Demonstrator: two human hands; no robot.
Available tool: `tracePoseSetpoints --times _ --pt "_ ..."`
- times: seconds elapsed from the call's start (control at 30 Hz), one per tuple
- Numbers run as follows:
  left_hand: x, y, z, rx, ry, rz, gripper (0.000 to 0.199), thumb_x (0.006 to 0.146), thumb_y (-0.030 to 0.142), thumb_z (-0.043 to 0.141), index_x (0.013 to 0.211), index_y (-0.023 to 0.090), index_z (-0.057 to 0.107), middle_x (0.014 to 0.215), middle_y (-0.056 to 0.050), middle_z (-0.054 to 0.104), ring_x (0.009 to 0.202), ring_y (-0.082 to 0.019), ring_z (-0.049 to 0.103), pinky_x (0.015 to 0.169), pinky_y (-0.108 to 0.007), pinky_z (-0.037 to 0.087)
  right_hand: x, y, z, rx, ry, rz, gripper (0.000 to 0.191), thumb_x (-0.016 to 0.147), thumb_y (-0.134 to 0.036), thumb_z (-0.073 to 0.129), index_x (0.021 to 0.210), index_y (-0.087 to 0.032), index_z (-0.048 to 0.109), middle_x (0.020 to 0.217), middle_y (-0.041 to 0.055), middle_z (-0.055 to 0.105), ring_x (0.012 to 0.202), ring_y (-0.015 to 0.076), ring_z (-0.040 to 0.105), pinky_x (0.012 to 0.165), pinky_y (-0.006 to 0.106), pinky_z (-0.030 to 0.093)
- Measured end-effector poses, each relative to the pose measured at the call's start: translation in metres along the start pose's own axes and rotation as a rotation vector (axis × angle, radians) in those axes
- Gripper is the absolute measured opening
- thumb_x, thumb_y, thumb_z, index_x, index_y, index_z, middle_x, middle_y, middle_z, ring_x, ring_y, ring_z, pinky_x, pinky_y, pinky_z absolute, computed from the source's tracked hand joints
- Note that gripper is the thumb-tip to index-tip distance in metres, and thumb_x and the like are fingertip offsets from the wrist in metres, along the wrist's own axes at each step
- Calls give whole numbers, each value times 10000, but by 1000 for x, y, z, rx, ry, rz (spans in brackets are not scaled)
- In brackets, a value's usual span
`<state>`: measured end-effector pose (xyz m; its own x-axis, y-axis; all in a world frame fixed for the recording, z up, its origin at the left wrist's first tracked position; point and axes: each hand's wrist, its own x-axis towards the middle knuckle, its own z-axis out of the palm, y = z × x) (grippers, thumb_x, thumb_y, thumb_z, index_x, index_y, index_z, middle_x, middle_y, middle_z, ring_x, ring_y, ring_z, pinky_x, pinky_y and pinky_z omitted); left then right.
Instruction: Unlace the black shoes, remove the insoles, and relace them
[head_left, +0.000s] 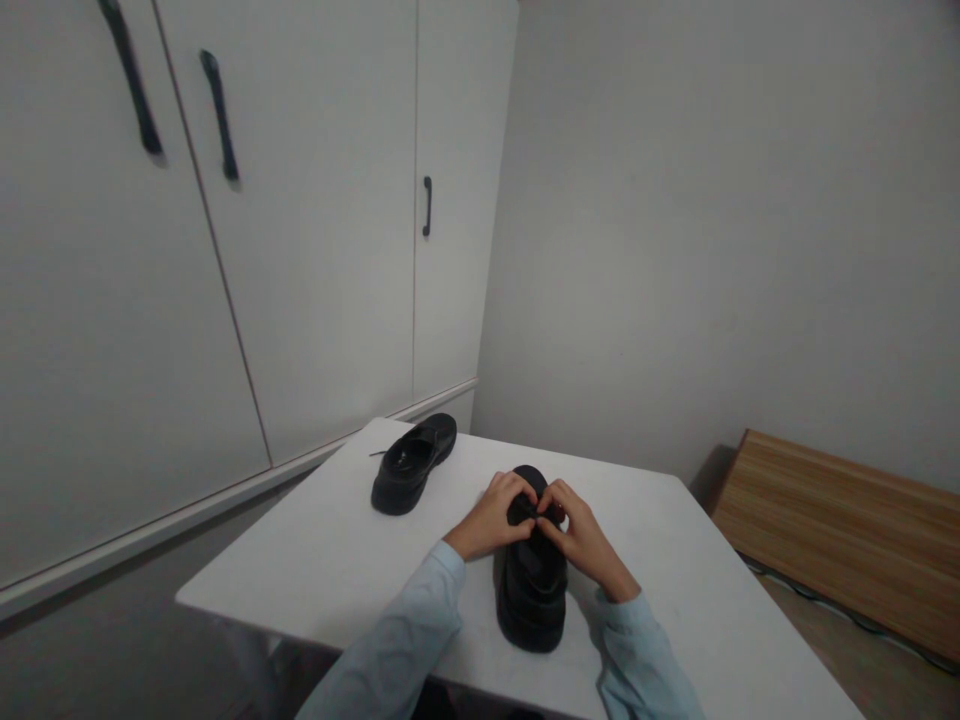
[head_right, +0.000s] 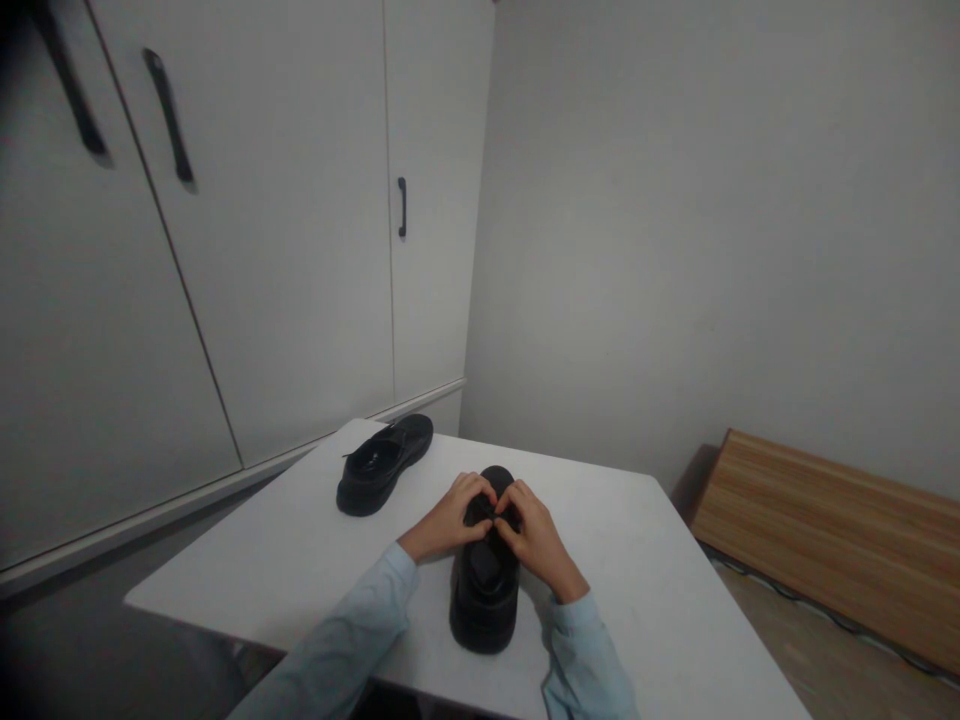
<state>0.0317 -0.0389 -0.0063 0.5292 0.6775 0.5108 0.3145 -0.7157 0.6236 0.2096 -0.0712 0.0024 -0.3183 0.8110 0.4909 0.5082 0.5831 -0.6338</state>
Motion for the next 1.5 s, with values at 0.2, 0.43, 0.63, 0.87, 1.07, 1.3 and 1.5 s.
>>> tracePoseSetpoints --times 0.2,0.43,0.63,0.87,1.07,1.3,1.5 --pt "0 0 1 7 7 4 191 691 170 612 865 209 541 955 -25 556 976 -217 460 892 -343 374 -1 3 1 59 13 42 94 780 -152 541 762 -218 476 769 -16 482 676 148 451 605 260 353" --pt "0 0 1 15 19 16 219 716 258 661 894 206 545 968 -31 550 970 -212 459 877 -332 380 -1 6 6 25 58 120 54 809 -182 473 783 -222 448 740 -33 471 644 137 439 592 254 345" --pt "-1 3 0 23 35 20 157 780 280 614 897 202 546 974 -42 551 989 -212 459 887 -332 376 0 7 6 19 113 134 16 842 -222 431 839 -225 416 797 -9 528 673 145 503 628 270 390" --pt "-2 4 2 6 46 54 114 777 226 596 869 194 538 933 -33 555 954 -201 468 872 -324 370 -1 10 4 36 203 177 50 846 -232 402 870 -232 358 798 5 597 624 145 547 579 263 408" --pt "-1 3 4 -21 61 42 128 732 178 621 825 189 534 926 -29 542 953 -198 462 870 -317 366 -3 12 2 131 288 187 71 848 -234 406 882 -238 344 737 -9 603 588 143 550 547 257 420" --pt "-1 6 1 -49 60 25 108 727 158 595 797 187 518 897 -27 535 933 -199 460 884 -332 356 -2 3 -1 336 382 179 102 868 -264 425 861 -251 324 708 -19 653 534 131 547 502 250 433" --pt "-1 7 -1 -98 52 9 116 693 102 562 756 186 513 844 -17 545 905 -194 460 861 -320 360 -1 -1 -19 551 568 208 194 857 -349 505 832 -248 341 640 -36 662 493 133 574 462 244 454"
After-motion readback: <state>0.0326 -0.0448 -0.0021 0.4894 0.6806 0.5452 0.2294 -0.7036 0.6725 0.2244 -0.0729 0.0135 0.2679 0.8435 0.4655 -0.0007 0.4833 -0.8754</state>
